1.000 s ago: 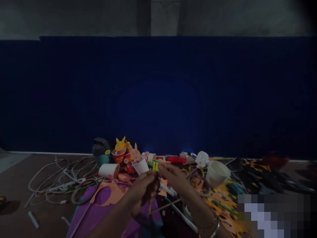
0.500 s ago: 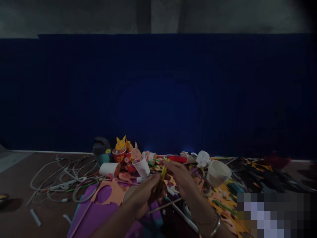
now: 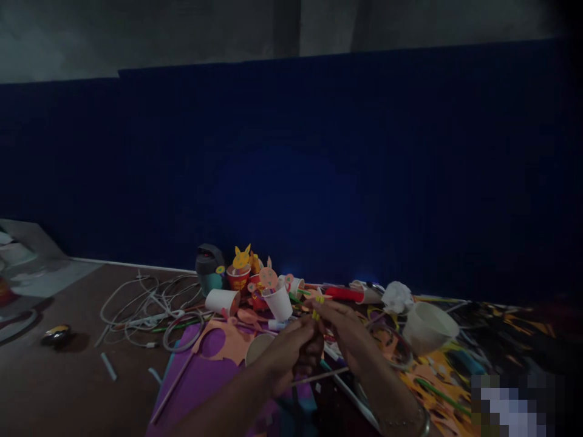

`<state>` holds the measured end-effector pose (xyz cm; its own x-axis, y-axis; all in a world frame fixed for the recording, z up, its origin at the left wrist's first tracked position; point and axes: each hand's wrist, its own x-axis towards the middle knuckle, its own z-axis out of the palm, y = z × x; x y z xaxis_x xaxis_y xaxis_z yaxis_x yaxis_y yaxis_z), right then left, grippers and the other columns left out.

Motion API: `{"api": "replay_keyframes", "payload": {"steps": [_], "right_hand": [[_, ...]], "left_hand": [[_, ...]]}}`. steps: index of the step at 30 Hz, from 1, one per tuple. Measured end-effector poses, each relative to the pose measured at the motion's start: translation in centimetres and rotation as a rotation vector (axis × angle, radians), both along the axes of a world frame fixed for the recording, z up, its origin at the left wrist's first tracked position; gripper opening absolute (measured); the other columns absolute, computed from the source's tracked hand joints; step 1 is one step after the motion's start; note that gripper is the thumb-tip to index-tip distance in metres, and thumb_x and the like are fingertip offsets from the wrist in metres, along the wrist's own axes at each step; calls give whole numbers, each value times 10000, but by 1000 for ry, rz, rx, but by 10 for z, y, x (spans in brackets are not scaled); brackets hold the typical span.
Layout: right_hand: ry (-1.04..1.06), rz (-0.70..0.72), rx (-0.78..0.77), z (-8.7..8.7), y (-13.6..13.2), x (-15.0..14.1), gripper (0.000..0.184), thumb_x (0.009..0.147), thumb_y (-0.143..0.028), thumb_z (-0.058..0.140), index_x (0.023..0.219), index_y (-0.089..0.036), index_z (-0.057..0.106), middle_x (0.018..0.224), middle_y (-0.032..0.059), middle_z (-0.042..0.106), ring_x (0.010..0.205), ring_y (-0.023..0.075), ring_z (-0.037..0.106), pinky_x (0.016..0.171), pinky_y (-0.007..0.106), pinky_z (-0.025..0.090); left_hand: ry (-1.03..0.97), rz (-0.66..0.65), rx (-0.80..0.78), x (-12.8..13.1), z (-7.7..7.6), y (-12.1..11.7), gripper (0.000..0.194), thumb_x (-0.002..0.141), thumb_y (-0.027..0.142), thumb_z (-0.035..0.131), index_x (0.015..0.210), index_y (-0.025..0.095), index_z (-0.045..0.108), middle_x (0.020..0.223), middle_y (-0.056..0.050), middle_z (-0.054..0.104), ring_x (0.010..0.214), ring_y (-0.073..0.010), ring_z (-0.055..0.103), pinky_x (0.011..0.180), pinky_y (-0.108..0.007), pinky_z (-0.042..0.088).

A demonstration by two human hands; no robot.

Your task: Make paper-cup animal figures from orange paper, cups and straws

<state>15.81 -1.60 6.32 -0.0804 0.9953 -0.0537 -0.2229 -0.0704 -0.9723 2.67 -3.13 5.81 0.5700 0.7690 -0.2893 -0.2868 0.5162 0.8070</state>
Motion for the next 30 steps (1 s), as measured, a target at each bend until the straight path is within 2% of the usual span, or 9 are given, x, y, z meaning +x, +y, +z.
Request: {"api": "replay_keyframes", "payload": {"steps": [4,7,11,14,16,19,22,25,30], "right_hand": [[60,10,-38,-2,0,0,224,685,-387,688,735,-170,712,487,-43,479,541,126,470,650,268,404],[39,22,-32,-4,-2,-1,218,706,-390,671,719,-176,709,481,-38,485,548,137,492,639,273,408],[-12,21,-30,-2,-1,2,250,736,-412,635,809,-184,706,631,11,617,723,188,580,678,289,436],[130,-102,-45,2,9,16,246,757,-360,605,922,-192,676,855,49,664,853,196,592,718,291,464],[312,-261,-127,4,20,31,175,750,-312,586,856,-192,657,794,47,648,724,166,598,621,271,482],[518,-337,-181,3,40,60,96,772,-230,499,784,-204,591,707,21,598,629,139,584,564,265,493],[370,-370,-167,-2,59,86,144,768,-137,428,661,-213,484,587,-9,518,537,122,542,506,251,469],[251,-408,-114,-10,73,100,180,755,-129,411,599,-220,406,510,-31,462,481,119,497,465,241,430],[-113,-360,-18,-36,83,100,145,696,-223,513,554,-214,488,438,-37,471,418,119,431,422,236,337]], "left_hand": [[36,-2,78,1,1,-1,344,764,522,551,845,194,488,541,83,376,392,-31,211,400,-192,86],[77,29,129,1,4,-2,371,757,545,548,819,180,512,542,66,417,400,-43,284,391,-195,156],[53,50,127,-1,5,1,347,751,513,579,793,181,483,531,82,378,384,-21,210,387,-185,107],[-5,84,134,-6,4,8,347,746,504,593,785,186,458,520,95,337,376,-16,168,386,-181,57],[-31,139,155,-10,4,12,339,750,494,592,781,187,452,514,99,314,376,-18,159,384,-177,51],[-46,248,182,-16,9,16,328,753,478,596,763,187,443,515,101,292,380,-19,162,383,-172,50],[-53,361,194,-21,14,19,312,760,461,596,772,183,456,515,103,275,380,-17,162,381,-170,50],[-79,411,220,-23,16,21,280,775,428,590,768,181,460,517,102,271,388,-18,173,383,-166,71],[-69,381,191,-21,15,19,313,755,453,605,763,175,460,515,103,282,382,-13,170,382,-168,64]]}}
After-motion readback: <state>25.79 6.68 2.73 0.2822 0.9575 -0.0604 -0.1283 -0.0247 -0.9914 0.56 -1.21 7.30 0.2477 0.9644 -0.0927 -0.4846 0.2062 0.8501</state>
